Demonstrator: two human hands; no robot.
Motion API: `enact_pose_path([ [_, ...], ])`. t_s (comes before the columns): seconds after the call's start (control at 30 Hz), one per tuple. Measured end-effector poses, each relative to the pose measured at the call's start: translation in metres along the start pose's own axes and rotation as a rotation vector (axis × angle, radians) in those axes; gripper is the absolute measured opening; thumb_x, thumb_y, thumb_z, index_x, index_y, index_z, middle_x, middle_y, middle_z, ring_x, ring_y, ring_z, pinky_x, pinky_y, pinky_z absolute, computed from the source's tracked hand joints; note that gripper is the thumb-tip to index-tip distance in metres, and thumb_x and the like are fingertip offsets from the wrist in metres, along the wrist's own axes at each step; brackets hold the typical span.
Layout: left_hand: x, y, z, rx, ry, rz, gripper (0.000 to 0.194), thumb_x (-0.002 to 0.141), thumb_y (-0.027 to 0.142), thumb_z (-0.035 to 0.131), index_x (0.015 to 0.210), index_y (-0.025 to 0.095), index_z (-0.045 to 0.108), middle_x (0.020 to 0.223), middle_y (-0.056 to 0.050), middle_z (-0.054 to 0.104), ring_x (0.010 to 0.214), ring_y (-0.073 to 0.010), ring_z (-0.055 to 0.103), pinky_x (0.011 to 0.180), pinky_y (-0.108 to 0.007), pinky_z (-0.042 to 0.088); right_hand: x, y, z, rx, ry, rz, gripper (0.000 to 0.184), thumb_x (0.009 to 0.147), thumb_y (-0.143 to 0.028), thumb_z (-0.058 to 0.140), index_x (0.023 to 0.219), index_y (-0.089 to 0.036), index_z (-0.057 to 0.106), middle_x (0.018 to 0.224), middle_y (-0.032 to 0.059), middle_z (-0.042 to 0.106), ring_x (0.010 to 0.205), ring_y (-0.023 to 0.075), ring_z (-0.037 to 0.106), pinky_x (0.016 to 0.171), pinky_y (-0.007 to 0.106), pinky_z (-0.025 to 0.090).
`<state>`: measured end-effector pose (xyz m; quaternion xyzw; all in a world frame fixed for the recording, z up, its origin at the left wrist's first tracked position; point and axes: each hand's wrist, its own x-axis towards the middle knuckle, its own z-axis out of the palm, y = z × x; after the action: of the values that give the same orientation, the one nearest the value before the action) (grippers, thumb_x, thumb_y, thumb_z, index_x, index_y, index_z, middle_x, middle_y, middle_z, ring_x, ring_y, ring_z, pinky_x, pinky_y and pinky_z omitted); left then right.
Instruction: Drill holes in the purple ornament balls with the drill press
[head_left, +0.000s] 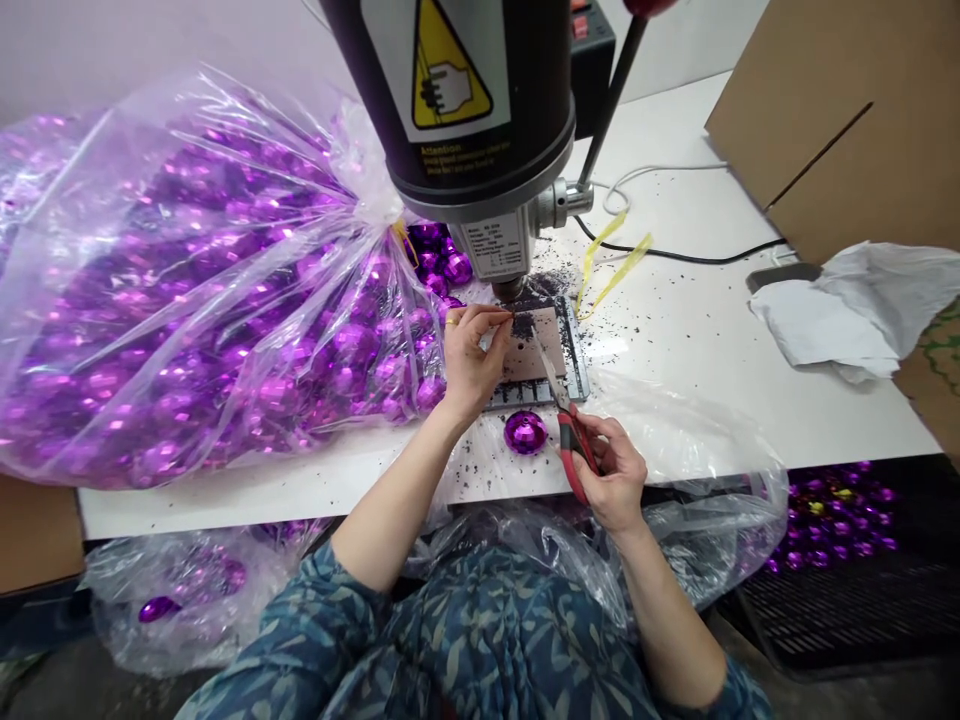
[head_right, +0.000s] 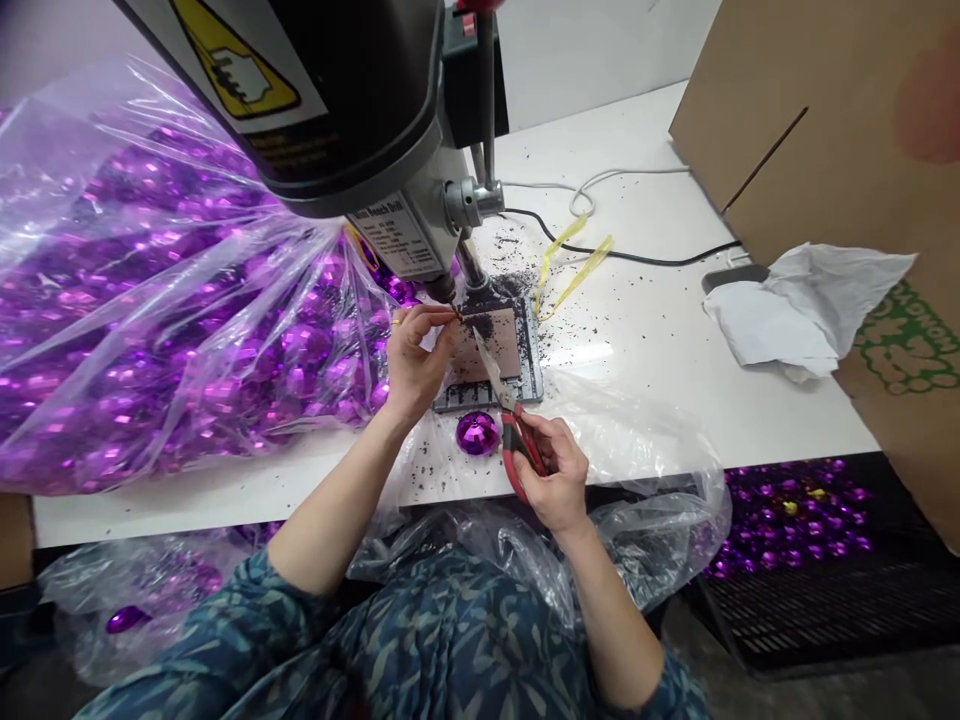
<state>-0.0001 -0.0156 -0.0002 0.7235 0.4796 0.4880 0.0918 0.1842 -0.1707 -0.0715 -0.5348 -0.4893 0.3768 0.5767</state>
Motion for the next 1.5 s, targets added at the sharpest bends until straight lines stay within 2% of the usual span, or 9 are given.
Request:
enact_pose_path([
  [0.1, -0.003, 0.004, 0.004, -0.011, 0.054, -0.01, 0.01, 0.098, 0.022, 0.067, 0.089, 0.025, 0.072, 0.098, -0.004, 0.08, 0.099, -0.023, 0.069, 0.095, -0.043, 0.052, 0.0, -0.001, 0.0, -0.005, 0.005, -0.011, 0.04, 0.083, -0.027, 0.075, 0.123, -0.025, 0.071, 0.11, 0.0045, 0.072, 0.087, 0.0119, 0.075, 0.072, 0.023, 0.064],
  [0.3, -0.01, 0.012, 0.019, -0.085, 0.093, -0.224, 0.015, 0.1, 0.02, 0.06, 0.091, 0.025, 0.069, 0.096, -0.002, 0.077, 0.096, -0.0198, 0.07, 0.095, -0.04, 0.054, 0.001, -0.002, 0.001, -0.031, 0.014, -0.027, 0.039, 0.084, -0.027, 0.074, 0.123, -0.024, 0.072, 0.108, 0.005, 0.072, 0.087, 0.0119, 0.074, 0.071, 0.022, 0.063],
  [0.43, -0.011, 0.007, 0.022, -0.172, 0.083, -0.285, 0.015, 0.103, 0.022, 0.058, 0.093, 0.025, 0.07, 0.095, -0.004, 0.076, 0.095, -0.0196, 0.07, 0.089, -0.038, 0.057, 0.001, -0.001, 0.0, -0.04, 0.016, -0.033, 0.039, 0.083, -0.028, 0.075, 0.123, -0.025, 0.072, 0.106, 0.0043, 0.072, 0.085, 0.0108, 0.072, 0.068, 0.021, 0.061],
  [0.6, -0.008, 0.004, 0.019, -0.103, 0.026, -0.21, 0.015, 0.104, 0.024, 0.057, 0.095, 0.026, 0.069, 0.093, -0.004, 0.074, 0.093, -0.0204, 0.069, 0.089, -0.04, 0.057, 0.002, -0.001, 0.001, -0.046, 0.014, -0.036, 0.039, 0.083, -0.029, 0.075, 0.122, -0.024, 0.072, 0.107, 0.0052, 0.072, 0.086, 0.0116, 0.073, 0.069, 0.022, 0.061],
  [0.87, -0.006, -0.001, 0.008, 0.089, 0.113, -0.114, 0.01, 0.099, 0.021, 0.063, 0.093, 0.025, 0.071, 0.101, -0.008, 0.075, 0.105, -0.0276, 0.063, 0.098, -0.047, 0.048, 0.002, -0.001, 0.0, -0.047, 0.015, -0.043, 0.038, 0.084, -0.029, 0.074, 0.122, -0.024, 0.072, 0.107, 0.0052, 0.073, 0.085, 0.0113, 0.073, 0.072, 0.022, 0.062],
  [1.03, -0.007, -0.002, -0.001, 0.027, -0.041, -0.127, 0.012, 0.098, 0.028, 0.071, 0.107, 0.028, 0.079, 0.108, -0.006, 0.076, 0.105, -0.0255, 0.066, 0.098, -0.043, 0.05, 0.002, -0.001, 0.0, -0.049, 0.011, -0.026, 0.039, 0.083, -0.03, 0.074, 0.122, -0.024, 0.072, 0.106, 0.005, 0.072, 0.082, 0.0109, 0.072, 0.068, 0.022, 0.061],
  [1.13, -0.007, -0.001, 0.004, -0.007, -0.092, -0.151, 0.009, 0.098, 0.031, 0.073, 0.103, 0.028, 0.081, 0.104, -0.004, 0.076, 0.1, -0.0228, 0.067, 0.095, -0.041, 0.052, 0.001, 0.0, 0.0, -0.049, 0.012, -0.016, 0.04, 0.083, -0.03, 0.075, 0.122, -0.024, 0.072, 0.106, 0.0051, 0.072, 0.082, 0.0111, 0.072, 0.067, 0.022, 0.061],
  [1.27, -0.007, -0.002, 0.009, 0.021, -0.042, -0.124, 0.01, 0.101, 0.029, 0.07, 0.097, 0.028, 0.08, 0.102, -0.004, 0.076, 0.099, -0.0223, 0.066, 0.095, -0.041, 0.05, 0.0, 0.001, -0.001, -0.039, 0.016, -0.012, 0.041, 0.083, -0.031, 0.075, 0.123, -0.024, 0.072, 0.108, 0.0055, 0.072, 0.083, 0.0116, 0.073, 0.069, 0.023, 0.062],
  [1.5, -0.011, 0.0, 0.013, 0.119, 0.07, -0.065, 0.01, 0.1, 0.028, 0.07, 0.09, 0.027, 0.073, 0.106, -0.007, 0.075, 0.109, -0.0279, 0.061, 0.102, -0.048, 0.046, 0.0, 0.0, -0.001, -0.024, 0.009, -0.01, 0.04, 0.083, -0.032, 0.075, 0.122, -0.024, 0.072, 0.107, 0.0055, 0.071, 0.084, 0.0122, 0.073, 0.067, 0.024, 0.063],
])
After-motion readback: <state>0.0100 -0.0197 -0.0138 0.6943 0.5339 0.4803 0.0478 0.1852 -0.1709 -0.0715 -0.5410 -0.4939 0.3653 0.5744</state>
